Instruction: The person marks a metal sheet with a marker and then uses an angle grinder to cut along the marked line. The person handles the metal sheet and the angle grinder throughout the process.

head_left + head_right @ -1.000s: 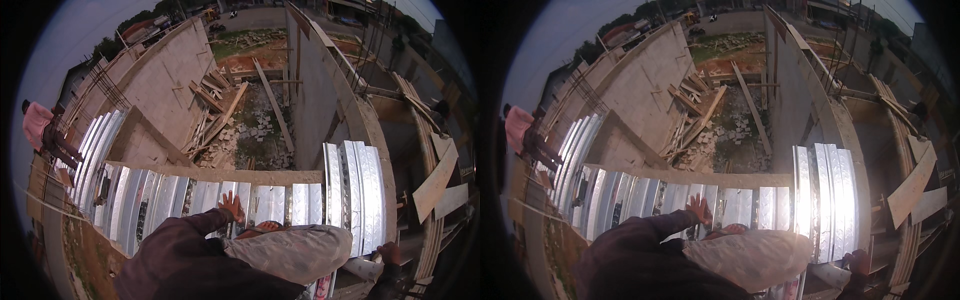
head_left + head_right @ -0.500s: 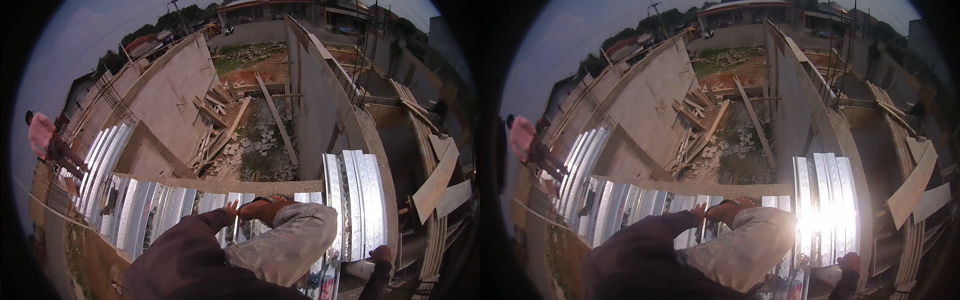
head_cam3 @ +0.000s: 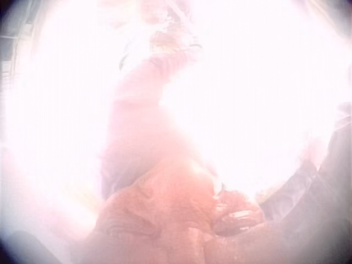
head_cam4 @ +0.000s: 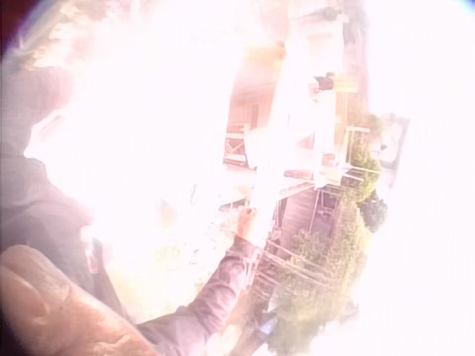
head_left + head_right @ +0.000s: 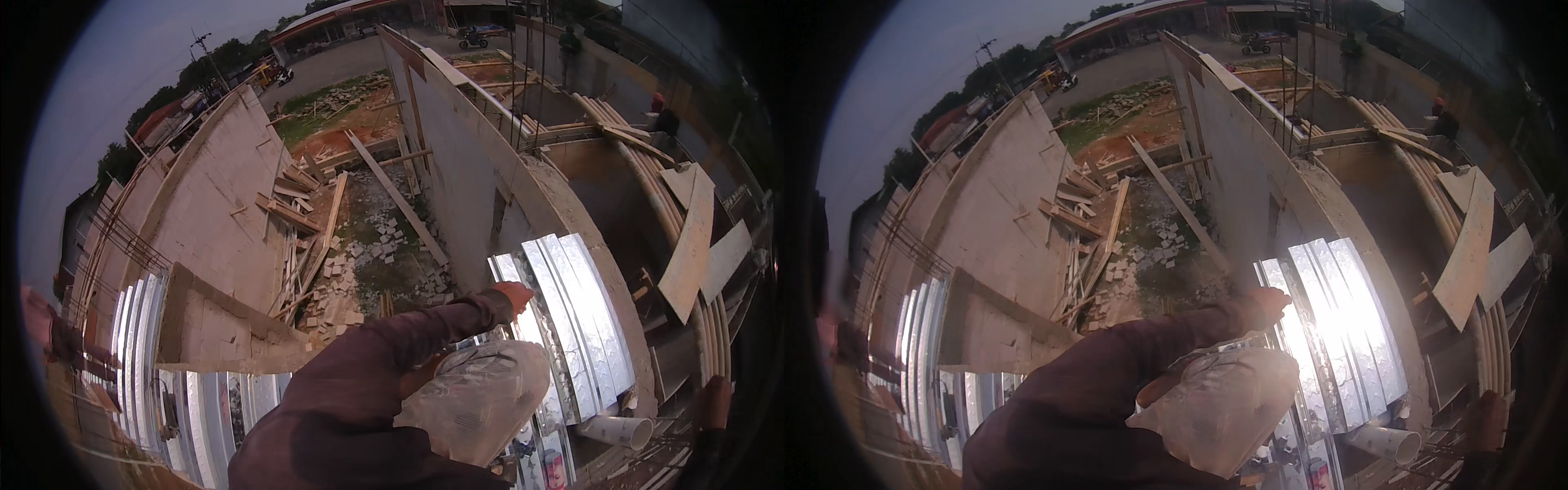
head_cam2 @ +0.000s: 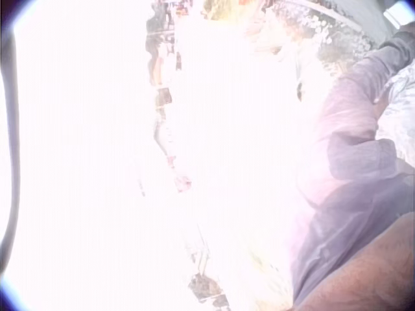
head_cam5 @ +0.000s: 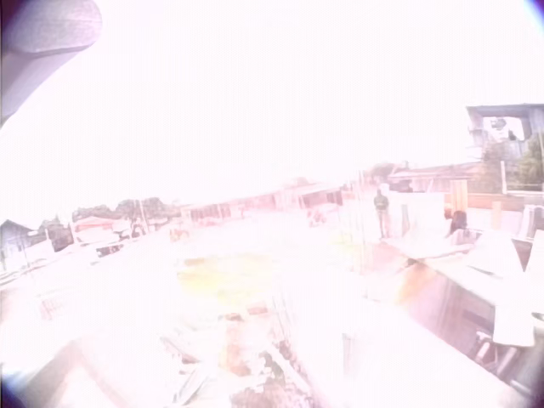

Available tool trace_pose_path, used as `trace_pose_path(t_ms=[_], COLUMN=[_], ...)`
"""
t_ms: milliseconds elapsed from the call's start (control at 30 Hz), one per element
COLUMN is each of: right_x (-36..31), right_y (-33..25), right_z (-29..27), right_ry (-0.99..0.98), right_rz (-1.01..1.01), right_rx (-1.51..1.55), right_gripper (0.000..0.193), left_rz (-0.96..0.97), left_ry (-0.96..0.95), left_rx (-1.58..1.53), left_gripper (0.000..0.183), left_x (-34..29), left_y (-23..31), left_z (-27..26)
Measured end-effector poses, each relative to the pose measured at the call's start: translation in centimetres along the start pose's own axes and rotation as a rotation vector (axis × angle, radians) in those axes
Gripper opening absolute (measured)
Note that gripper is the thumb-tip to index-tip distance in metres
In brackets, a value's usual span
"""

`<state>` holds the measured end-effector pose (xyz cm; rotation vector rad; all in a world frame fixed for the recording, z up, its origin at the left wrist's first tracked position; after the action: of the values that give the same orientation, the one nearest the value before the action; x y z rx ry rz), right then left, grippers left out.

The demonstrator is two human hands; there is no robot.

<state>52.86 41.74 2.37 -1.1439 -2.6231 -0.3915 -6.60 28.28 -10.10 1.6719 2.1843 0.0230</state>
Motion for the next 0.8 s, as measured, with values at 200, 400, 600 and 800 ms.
trace_pose_path(t_ms=[200, 400, 600, 800], right_x=[7.0, -3.0, -34.2, -42.3], right_y=[-11.8, -23.6, -43.0, -83.6], right_z=[-15.8, -31.2, -24.0, 0.8], right_ry=[-0.386, 0.366, 0.686, -0.271], right_rz=[0.248, 0.439, 1.525, 2.466], right_rx=[-0.195, -0.325, -0.319, 0.249], right_gripper=[0.017, 0.013, 0.018, 0.068], left_rz=[0.814, 1.288, 1.523, 1.343], left_ry=[0.147, -0.420, -0.774, -1.372], left_rx=[-0.083, -0.176, -0.372, -0.575], left_gripper=[0.037, 0.034, 0.067, 0.061], left_x=[4.3, -8.5, -22.6, -30.1], left_y=[18.1, 35.6, 44.1, 50.1], left_z=[-7.4, -3.0, 6.9, 13.5])
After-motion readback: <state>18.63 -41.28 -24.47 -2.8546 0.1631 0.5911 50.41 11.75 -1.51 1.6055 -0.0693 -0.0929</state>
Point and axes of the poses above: each hand's wrist, its own x-axis towards the middle knuckle, its own z-axis out of the palm, y = z × x, the point moved 6 cm from there along x, towards the middle knuckle, and after that the axes turned 15 degrees about -z, right-handed, at the moved point
